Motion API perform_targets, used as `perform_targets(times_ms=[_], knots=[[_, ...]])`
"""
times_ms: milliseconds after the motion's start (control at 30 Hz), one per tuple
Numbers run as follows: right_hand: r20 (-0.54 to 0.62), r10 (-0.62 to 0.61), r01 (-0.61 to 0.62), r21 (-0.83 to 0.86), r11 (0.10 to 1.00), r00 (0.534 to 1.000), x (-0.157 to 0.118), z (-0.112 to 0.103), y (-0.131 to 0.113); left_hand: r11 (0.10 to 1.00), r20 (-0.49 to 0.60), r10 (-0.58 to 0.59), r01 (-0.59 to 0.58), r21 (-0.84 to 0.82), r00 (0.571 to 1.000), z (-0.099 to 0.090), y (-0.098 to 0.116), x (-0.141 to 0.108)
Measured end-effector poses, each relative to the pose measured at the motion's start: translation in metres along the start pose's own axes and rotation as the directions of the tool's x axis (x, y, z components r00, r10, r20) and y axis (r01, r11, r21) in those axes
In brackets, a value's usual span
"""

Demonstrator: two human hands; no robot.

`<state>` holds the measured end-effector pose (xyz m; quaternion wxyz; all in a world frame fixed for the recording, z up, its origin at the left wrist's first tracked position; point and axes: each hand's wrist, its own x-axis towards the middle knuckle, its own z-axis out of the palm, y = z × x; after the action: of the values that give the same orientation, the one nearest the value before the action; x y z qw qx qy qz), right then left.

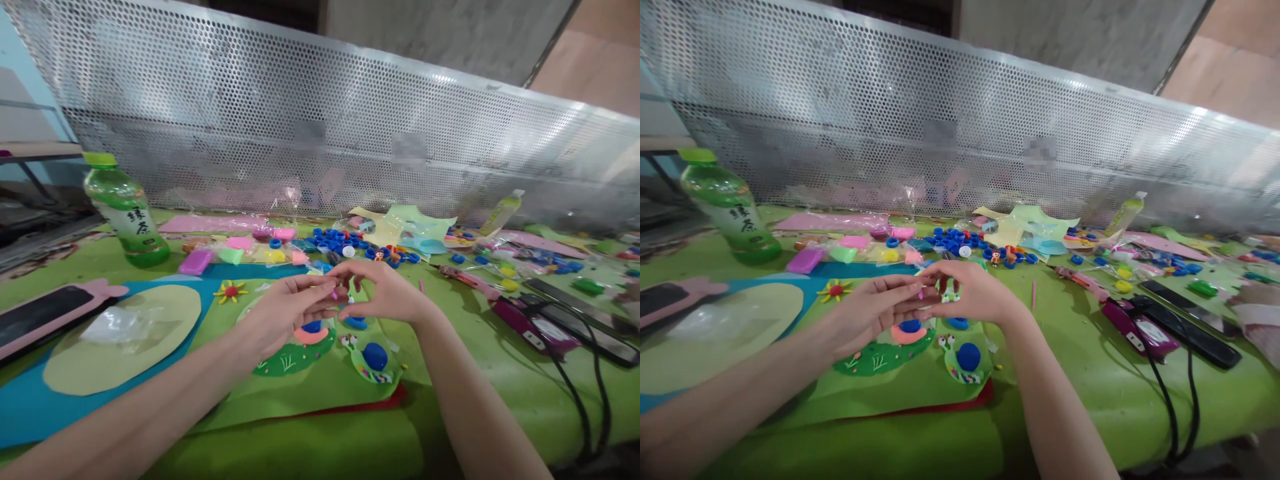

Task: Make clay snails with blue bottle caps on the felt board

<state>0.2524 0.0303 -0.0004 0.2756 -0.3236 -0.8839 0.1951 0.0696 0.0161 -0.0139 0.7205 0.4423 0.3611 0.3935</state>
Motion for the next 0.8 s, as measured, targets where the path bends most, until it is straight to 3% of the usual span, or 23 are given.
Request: perform_targets(times_ms=[233,800], knots=[[-0.086,-0.067,0.056,-0.129,0.99,0.994,-0.0002,-0.0002,-0.0031,0.999,-0.023,0.003,-0.004,-0.048,1.0,0.0048,0.001,-0.0031],[-0.13,-0.06,0.061,0.0,0.998,0.99,-0.0023,-0.0022,-0.0026,0.999,0.014,0.0,0.001,-0.045,1.0,0.0013,0.0026,-0.0024]])
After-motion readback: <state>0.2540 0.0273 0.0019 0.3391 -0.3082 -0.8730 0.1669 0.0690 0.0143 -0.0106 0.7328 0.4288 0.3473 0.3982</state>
